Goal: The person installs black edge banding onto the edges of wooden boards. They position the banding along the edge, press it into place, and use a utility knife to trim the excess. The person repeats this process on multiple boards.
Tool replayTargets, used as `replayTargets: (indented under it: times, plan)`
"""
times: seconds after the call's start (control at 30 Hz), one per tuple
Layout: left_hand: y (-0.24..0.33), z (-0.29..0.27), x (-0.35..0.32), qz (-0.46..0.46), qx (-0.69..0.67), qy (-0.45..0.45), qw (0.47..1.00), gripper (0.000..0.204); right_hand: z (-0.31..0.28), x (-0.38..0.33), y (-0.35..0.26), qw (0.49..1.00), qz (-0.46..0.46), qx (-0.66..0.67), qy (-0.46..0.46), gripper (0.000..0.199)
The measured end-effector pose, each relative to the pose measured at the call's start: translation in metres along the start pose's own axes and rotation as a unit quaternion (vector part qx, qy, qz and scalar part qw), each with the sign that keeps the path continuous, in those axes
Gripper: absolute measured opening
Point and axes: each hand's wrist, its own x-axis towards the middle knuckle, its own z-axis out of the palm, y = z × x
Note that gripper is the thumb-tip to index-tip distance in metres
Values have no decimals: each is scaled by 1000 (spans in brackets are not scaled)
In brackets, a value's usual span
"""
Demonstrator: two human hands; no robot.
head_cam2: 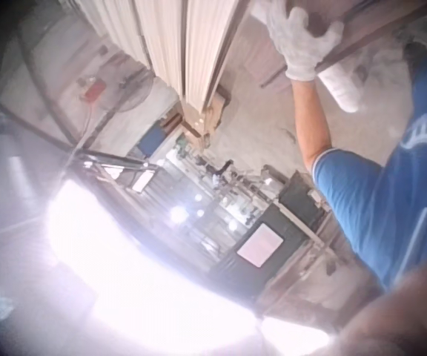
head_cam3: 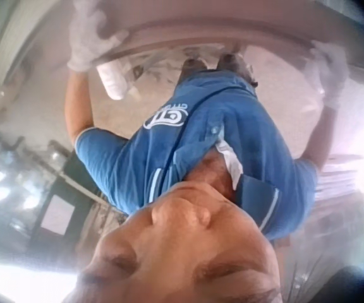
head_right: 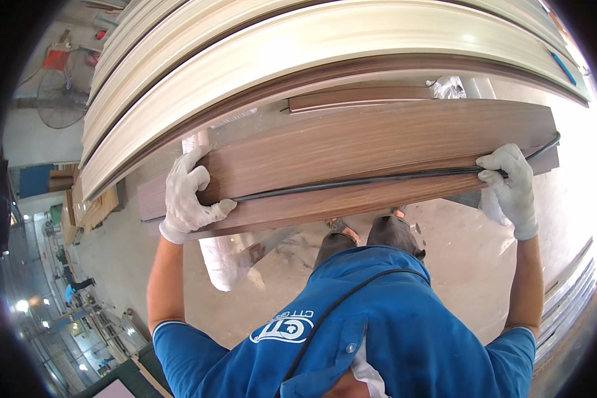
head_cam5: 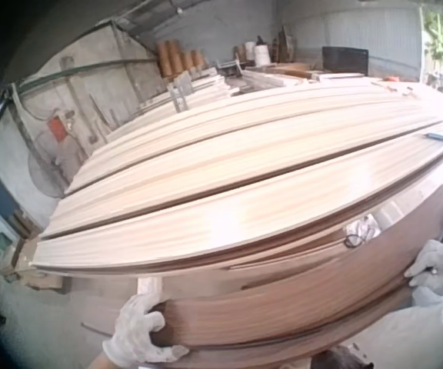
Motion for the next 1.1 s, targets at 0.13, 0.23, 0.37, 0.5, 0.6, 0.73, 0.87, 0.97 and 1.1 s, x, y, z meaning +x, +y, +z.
replayTargets:
  times: [0.13, 0.23, 0.37, 0.5, 0.6, 0.73, 0.87, 0.97, 1.1]
  plan:
    - [14, 6, 20, 33, -16, 0, 999, 48, -4, 2, 4, 1000, 13, 9, -27, 19]
    - [28, 21, 39, 63, -12, -9, 998, 51, -4, 4, 4, 999, 12, 22, -24, 19]
    - [51, 36, 61, 78, -12, -26, 997, 49, -3, 7, 4, 999, 17, 11, -24, 19]
    - [74, 51, 82, 103, -11, -24, 994, 49, -5, 8, 9, 1000, -9, -4, -26, 23]
    - [94, 63, 97, 108, -9, -28, 994, 46, -6, 9, 11, 1000, -25, -1, -16, 25]
    - [122, 79, 118, 120, -13, -32, 992, 42, -4, 9, 12, 1000, -23, 2, -8, 24]
    - [154, 97, 144, 137, -17, -40, 990, 41, -6, 8, 14, 1000, -30, -6, -4, 24]
    - [178, 111, 164, 147, -9, -50, 988, 41, -7, 6, 16, 1000, -26, -10, 6, 23]
    - [202, 125, 182, 145, -20, -54, 988, 42, -5, 2, 18, 999, -30, -14, 5, 20]
